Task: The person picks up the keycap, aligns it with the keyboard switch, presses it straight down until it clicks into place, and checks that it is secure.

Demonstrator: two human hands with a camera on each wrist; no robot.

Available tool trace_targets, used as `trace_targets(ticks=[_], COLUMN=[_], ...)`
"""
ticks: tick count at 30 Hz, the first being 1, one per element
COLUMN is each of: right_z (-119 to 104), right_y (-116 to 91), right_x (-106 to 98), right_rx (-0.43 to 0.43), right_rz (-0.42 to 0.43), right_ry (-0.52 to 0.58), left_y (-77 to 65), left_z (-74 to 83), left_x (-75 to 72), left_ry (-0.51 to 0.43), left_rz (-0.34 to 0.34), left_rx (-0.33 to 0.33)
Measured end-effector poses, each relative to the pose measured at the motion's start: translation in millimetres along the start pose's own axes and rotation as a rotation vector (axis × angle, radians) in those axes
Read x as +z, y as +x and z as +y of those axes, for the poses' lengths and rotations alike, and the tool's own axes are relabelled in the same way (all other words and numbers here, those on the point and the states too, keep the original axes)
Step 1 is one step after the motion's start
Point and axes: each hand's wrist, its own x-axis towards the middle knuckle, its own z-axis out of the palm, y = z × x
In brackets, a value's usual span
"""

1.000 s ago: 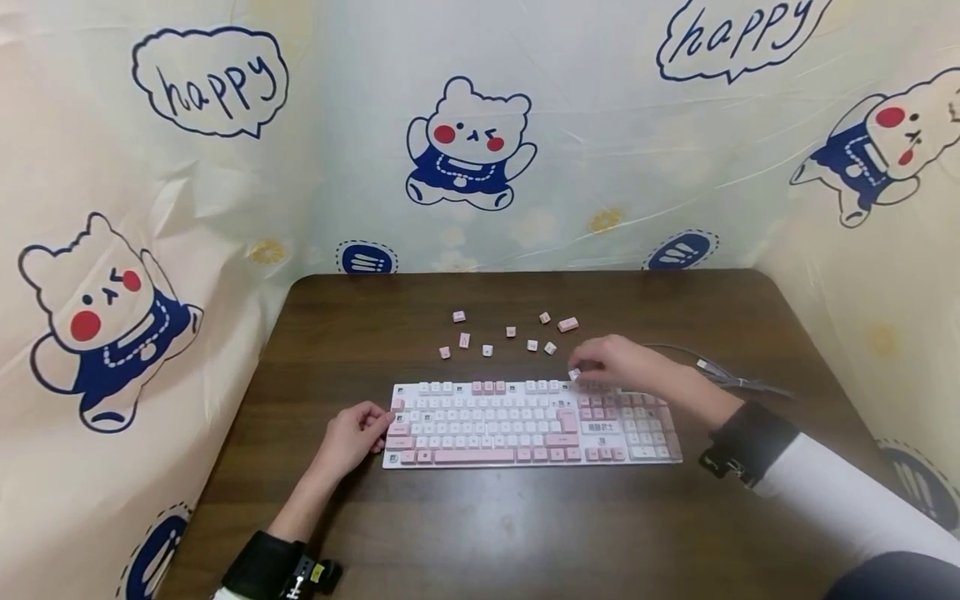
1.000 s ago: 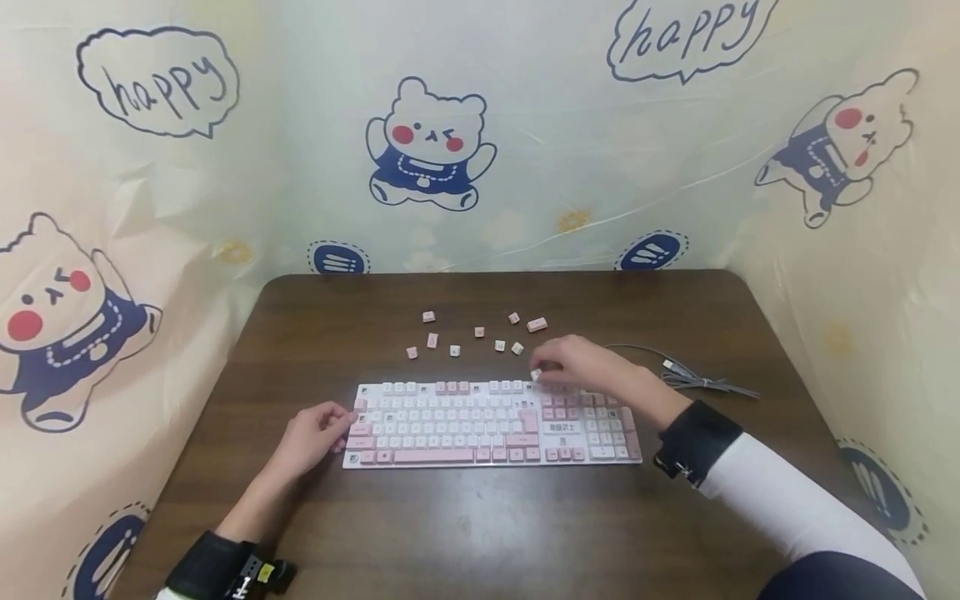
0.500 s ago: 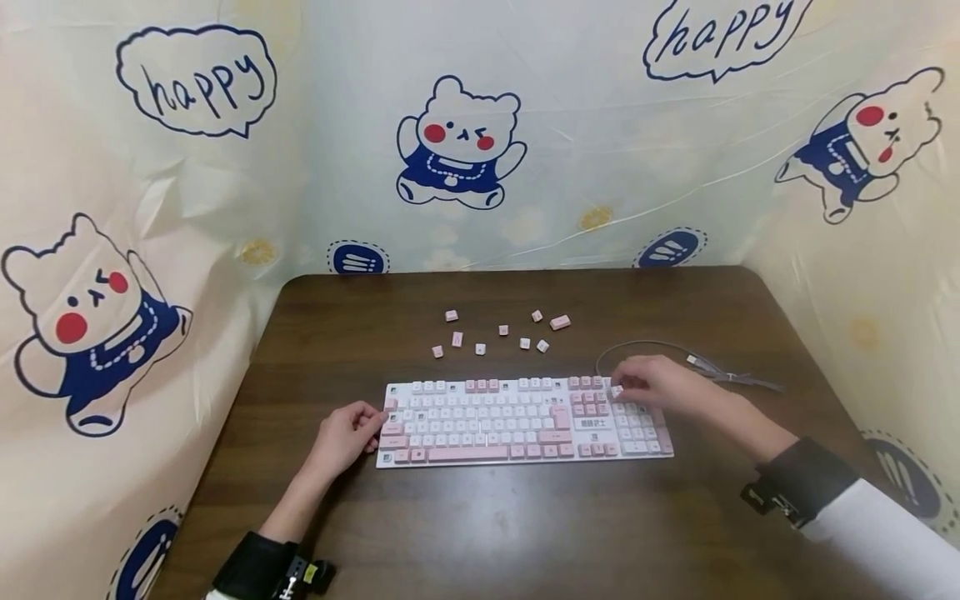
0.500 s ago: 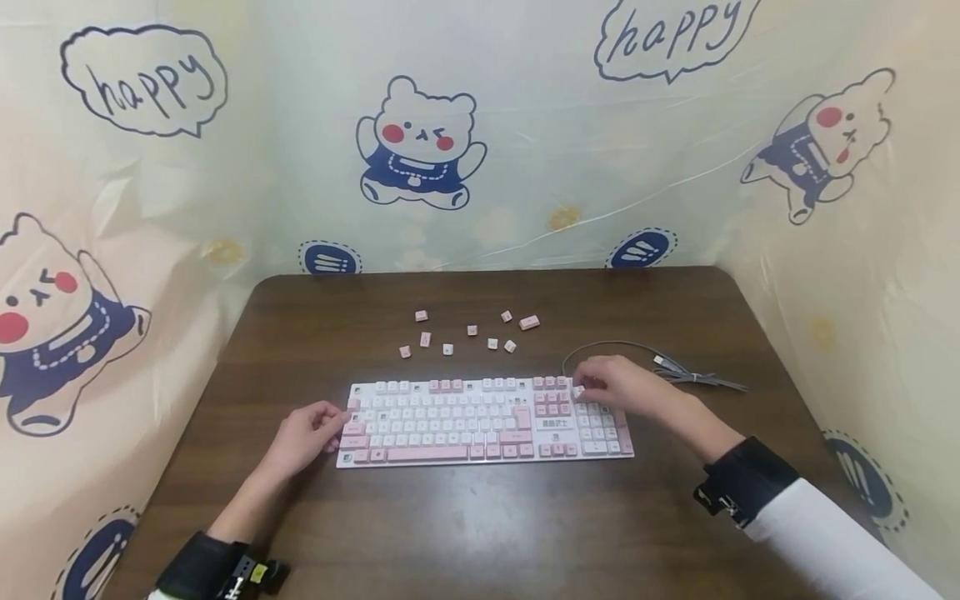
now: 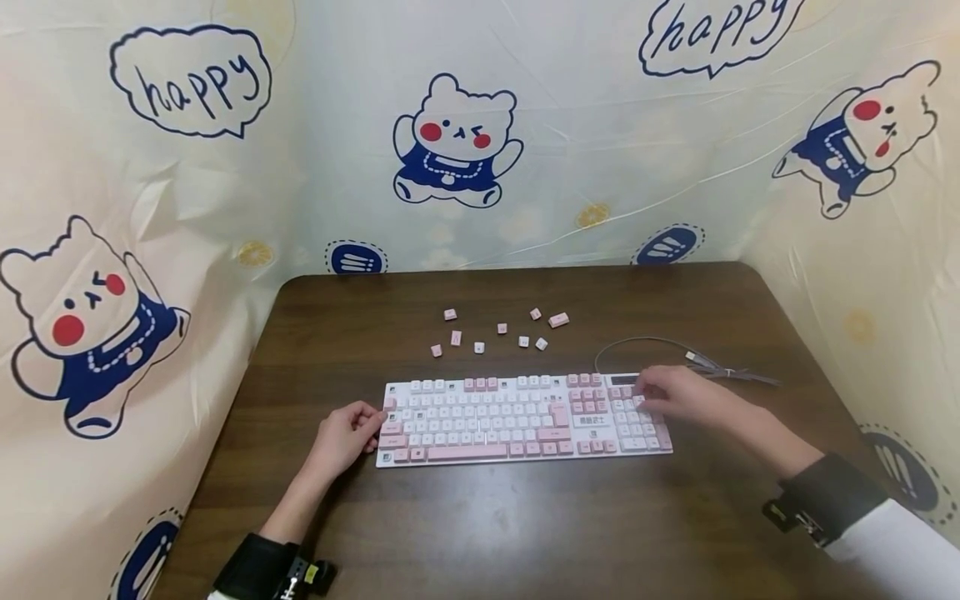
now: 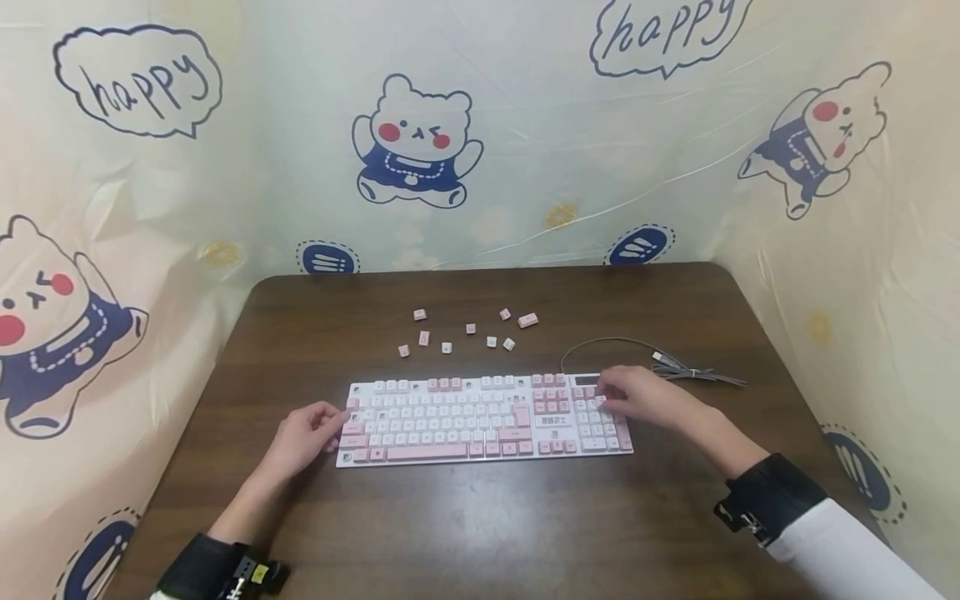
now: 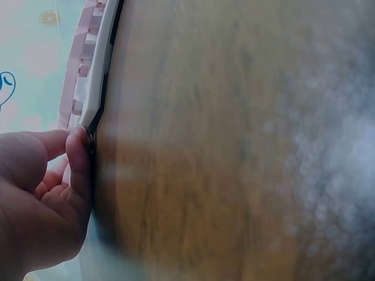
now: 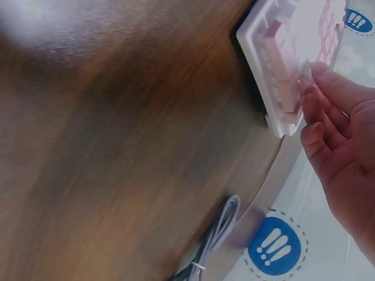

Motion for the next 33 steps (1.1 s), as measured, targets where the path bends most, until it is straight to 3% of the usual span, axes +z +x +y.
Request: trace_targets(ticks=[16,23,26,33], right_z=[-12,4,11,20], right_y=[-9,-12,-13,-12], right_x=[2,10,11,12], right_rx=[0.076,0.256,0.276,0.272], right_rz=[-0.023,0.044,0.064,0.087], right_ry=[-0.083,0.127,0.196,0.235], left_y=[-0.2,-0.4,0.0,0.8], left_z=[1.7,1.5,1.1,1.1], left_x=[-0.3,-0.2,-0.7,0.1], left_ry=[0.01,0.004,0.002,0.0], left_rz=[-0.018,-0.023,-0.023,-0.021], left_rx=[-0.048,-0.047,-0.035,-0.035])
